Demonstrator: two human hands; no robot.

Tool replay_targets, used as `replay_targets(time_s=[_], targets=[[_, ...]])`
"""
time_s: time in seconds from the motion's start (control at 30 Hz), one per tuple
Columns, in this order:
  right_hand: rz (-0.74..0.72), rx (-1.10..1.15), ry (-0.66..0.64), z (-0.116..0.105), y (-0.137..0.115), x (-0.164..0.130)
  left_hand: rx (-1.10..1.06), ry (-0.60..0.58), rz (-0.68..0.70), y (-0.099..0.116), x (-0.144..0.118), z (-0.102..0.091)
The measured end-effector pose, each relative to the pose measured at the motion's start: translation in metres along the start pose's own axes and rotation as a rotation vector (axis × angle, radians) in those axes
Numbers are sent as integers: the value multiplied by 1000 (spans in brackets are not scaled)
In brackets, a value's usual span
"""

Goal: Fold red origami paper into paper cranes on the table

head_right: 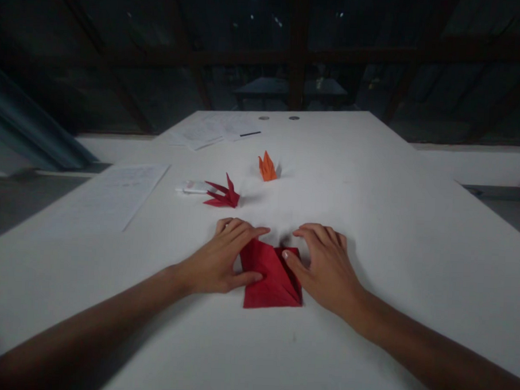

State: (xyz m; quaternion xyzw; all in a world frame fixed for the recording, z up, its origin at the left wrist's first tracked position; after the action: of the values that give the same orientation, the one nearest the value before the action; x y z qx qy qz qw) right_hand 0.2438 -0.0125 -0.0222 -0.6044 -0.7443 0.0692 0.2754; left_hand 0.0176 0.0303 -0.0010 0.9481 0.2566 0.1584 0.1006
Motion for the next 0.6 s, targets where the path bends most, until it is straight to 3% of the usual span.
replay_targets(time_s=[0.37,0.6], targets=[[63,76,-62,-3,-4,-1,148,170,-17,-3,-6,0],[209,313,-63,-3,-2,0,159,271,-15,-6,-8,0]])
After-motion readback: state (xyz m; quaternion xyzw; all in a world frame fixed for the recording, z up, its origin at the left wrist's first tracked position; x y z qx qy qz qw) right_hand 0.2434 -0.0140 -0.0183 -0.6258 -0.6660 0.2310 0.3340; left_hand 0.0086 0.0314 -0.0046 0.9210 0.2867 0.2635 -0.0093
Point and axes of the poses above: each hand's wrist, its own x-axis towards the middle knuckle, its own z-axis out of the palm, y = z × x, the point moved 3 cm from there along x, towards the middle knuckle, and after that the axes turned 5 degrees about z, right-handed, at the moved point
